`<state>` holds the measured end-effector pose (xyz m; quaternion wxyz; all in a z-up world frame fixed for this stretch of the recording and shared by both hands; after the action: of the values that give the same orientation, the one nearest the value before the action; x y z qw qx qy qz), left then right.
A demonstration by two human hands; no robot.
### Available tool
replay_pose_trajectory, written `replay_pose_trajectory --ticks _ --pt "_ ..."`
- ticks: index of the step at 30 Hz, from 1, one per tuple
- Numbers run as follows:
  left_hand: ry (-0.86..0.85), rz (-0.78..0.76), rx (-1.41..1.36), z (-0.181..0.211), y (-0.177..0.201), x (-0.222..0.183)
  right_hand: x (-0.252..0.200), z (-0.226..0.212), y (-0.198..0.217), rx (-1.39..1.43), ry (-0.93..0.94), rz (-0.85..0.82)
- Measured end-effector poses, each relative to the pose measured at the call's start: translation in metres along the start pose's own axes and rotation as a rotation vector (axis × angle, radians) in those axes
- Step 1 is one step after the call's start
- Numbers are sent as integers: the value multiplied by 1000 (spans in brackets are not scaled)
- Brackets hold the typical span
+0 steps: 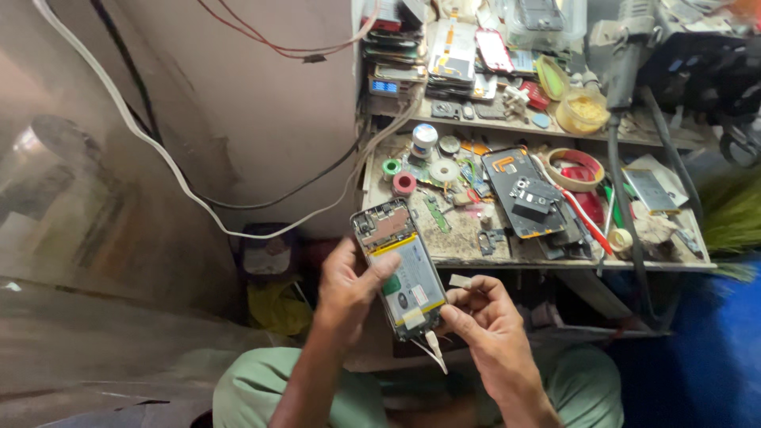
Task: The person is repairing a smartphone while sitting on the floor. They use a screwdriver to remove screws from the phone's internal frame, disconnect a ribbon cable, and then reassemble the device by reconnecting the cable and replacing the back cover.
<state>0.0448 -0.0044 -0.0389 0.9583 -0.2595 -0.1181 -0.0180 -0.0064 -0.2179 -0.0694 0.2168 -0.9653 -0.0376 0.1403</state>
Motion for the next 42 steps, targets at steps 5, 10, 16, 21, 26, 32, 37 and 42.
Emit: replay_pose_trajectory --ticks 5,10,16,21,26,32,37,42 --pt "203 -6 -277 -33 -32 -28 -26 -7 30 -163 -4 45" --pt "163 -37 -82 -69 -45 -44 -20 -29 36 -301 51 182" --pt "106 -55 -16 -83 -43 -49 9 -34 25 -417 51 236" --pt "103 -65 105 -82 -33 -50 24 -28 22 -424 76 120" --pt "84 -69 81 -79 -30 -49 31 -27 20 -529 72 176" --pt "75 -73 142 -77 -29 -49 34 -28 14 -612 89 224" --pt "49 -74 191 -75 -30 -48 33 -32 6 -710 125 268" --pt "59 -74 197 -74 -31 -49 31 -38 2 -801 164 290"
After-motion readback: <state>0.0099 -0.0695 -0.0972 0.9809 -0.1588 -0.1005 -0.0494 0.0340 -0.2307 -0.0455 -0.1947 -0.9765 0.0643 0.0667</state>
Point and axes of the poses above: each hand's wrist, its own x-axis towards the middle knuckle, its own y-axis out of the back of the hand, z = x × y, the point moved 1 cm from there along x, towards the middle knuckle, and after that the axes turned 11 degrees about -y, right-handed, at the moved point
